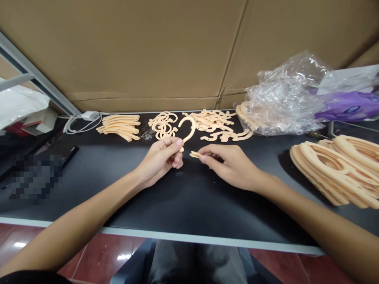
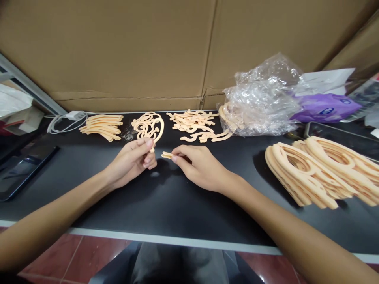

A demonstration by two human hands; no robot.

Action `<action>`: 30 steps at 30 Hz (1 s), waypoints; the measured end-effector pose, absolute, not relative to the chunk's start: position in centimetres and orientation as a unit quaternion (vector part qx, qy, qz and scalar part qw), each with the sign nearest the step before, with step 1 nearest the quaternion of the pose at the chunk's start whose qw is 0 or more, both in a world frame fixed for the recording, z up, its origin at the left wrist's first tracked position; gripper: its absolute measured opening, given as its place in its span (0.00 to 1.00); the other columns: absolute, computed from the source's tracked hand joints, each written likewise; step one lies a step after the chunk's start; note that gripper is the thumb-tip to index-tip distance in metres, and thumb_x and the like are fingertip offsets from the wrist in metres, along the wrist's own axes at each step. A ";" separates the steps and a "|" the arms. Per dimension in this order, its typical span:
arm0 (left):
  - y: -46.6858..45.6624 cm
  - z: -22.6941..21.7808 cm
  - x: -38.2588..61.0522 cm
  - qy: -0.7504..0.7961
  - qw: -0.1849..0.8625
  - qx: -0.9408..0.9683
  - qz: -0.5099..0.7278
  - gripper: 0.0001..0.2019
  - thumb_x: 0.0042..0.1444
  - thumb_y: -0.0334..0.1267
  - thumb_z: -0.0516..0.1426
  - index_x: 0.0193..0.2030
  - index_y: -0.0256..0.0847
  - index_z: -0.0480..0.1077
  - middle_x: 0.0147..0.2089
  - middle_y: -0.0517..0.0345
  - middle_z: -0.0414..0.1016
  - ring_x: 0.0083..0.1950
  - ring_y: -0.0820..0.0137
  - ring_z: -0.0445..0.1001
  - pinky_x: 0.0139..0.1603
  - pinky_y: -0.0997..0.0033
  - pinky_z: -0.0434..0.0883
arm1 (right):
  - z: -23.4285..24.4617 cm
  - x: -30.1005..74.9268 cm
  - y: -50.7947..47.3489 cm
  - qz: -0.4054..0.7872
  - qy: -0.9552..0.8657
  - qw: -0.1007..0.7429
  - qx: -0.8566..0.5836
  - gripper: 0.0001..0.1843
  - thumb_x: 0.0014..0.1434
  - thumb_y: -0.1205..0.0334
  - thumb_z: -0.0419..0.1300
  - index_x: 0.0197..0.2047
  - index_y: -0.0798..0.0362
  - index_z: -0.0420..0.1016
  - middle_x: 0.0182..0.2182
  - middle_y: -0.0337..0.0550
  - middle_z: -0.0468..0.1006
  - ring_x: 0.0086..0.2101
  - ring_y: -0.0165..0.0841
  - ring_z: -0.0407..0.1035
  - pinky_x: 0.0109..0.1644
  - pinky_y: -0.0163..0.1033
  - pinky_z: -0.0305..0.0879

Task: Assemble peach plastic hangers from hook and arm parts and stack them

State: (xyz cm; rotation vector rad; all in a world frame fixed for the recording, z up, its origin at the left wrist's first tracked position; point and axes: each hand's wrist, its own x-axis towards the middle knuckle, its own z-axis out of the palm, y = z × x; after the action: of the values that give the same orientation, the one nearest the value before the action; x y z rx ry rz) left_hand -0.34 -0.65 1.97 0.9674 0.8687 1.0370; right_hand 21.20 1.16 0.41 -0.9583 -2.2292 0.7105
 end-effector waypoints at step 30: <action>-0.4 0.6 -0.6 0.378 0.605 0.570 0.407 0.15 0.58 0.47 0.66 0.41 0.35 0.76 0.38 0.53 0.82 0.37 0.71 0.80 0.43 0.72 0.74 | 1.6 21.6 0.9 0.525 -0.721 0.260 -0.370 0.18 0.66 0.49 0.57 0.33 0.54 0.76 0.24 0.37 0.74 0.17 0.23 0.63 0.21 0.32 0.56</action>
State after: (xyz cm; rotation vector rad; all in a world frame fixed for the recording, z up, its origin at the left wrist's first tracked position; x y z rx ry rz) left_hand -0.64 -0.44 0.59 1.3186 0.8755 0.9414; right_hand 21.63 0.87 1.56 -1.0018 -1.9539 1.4212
